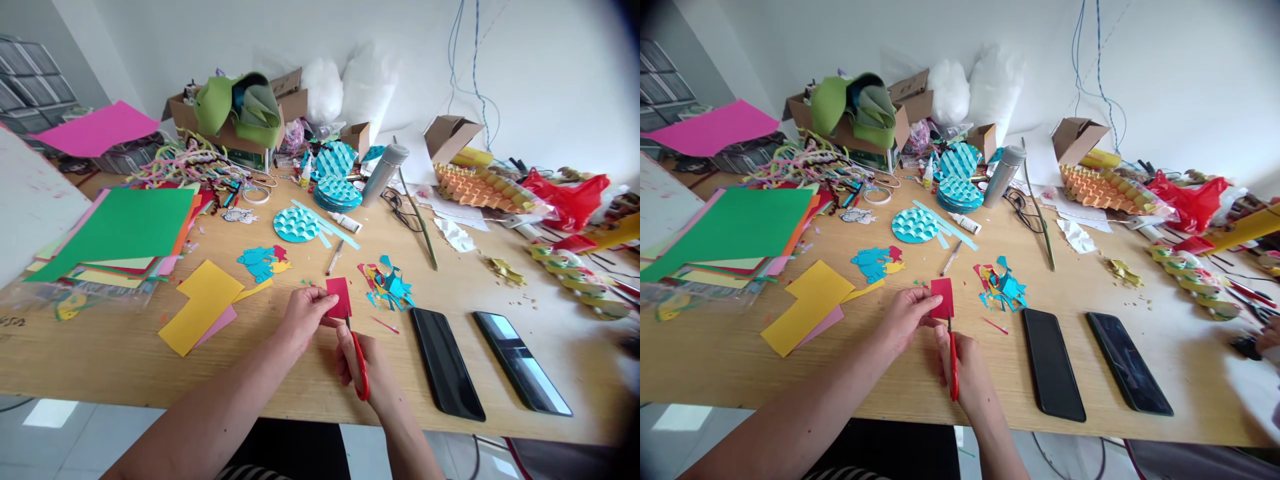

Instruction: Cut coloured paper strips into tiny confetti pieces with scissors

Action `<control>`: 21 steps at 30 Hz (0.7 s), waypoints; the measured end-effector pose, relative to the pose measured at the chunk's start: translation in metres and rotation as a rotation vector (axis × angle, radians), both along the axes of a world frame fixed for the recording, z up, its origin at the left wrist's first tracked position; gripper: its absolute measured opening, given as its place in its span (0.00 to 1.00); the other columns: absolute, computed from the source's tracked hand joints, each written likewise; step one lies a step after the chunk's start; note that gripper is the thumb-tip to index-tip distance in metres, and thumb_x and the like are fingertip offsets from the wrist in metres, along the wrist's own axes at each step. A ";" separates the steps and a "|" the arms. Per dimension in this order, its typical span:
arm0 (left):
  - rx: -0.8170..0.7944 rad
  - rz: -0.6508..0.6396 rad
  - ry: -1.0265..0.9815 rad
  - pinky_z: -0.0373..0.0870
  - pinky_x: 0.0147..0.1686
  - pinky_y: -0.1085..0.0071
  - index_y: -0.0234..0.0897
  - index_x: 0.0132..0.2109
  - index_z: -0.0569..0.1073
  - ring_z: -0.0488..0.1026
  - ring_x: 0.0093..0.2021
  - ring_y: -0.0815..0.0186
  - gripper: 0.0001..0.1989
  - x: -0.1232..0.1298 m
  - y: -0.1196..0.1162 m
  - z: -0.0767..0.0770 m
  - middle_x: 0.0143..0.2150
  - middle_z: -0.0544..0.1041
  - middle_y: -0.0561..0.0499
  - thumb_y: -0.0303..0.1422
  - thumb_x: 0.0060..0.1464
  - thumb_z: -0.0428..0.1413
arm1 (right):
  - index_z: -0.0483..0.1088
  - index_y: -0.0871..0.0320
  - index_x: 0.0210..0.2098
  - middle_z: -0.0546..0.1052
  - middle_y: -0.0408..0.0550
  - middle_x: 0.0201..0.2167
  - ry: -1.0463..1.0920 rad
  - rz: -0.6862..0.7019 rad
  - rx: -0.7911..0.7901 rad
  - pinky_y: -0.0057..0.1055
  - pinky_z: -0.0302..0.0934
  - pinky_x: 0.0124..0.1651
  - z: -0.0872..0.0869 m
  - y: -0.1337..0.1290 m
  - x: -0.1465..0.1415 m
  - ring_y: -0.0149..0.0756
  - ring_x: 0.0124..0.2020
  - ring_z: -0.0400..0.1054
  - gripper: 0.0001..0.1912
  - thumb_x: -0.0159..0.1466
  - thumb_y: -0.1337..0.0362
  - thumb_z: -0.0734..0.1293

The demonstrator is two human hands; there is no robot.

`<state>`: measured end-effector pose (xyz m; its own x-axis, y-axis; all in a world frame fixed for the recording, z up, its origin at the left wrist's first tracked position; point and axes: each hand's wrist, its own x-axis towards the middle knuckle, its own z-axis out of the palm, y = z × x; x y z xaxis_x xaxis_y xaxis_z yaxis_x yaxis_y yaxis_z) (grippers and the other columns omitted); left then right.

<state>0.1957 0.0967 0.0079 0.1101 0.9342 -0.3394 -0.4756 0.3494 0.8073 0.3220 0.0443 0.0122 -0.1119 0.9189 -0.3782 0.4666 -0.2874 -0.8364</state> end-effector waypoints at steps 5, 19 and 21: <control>-0.007 0.002 -0.003 0.71 0.23 0.72 0.31 0.28 0.75 0.71 0.24 0.69 0.16 0.000 0.000 0.000 0.25 0.75 0.50 0.40 0.36 0.66 | 0.63 0.59 0.21 0.67 0.42 0.13 0.022 -0.014 -0.003 0.22 0.53 0.16 -0.001 0.000 0.001 0.28 0.13 0.61 0.27 0.64 0.43 0.56; -0.021 -0.009 0.003 0.72 0.23 0.71 0.32 0.29 0.75 0.75 0.25 0.65 0.16 0.000 0.000 -0.003 0.26 0.75 0.51 0.41 0.38 0.65 | 0.60 0.57 0.19 0.65 0.41 0.11 -0.014 -0.028 0.010 0.21 0.50 0.14 -0.002 -0.002 0.000 0.27 0.11 0.59 0.28 0.62 0.40 0.57; -0.022 -0.011 -0.005 0.71 0.23 0.71 0.32 0.29 0.75 0.74 0.24 0.65 0.16 0.001 0.000 -0.002 0.25 0.74 0.51 0.40 0.38 0.65 | 0.59 0.57 0.18 0.64 0.40 0.10 -0.019 -0.037 0.017 0.22 0.50 0.14 -0.001 -0.002 -0.002 0.27 0.10 0.58 0.29 0.61 0.39 0.57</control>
<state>0.1963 0.0967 0.0054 0.1217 0.9253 -0.3593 -0.4757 0.3720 0.7971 0.3198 0.0426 0.0111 -0.0702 0.9285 -0.3646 0.4719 -0.2911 -0.8322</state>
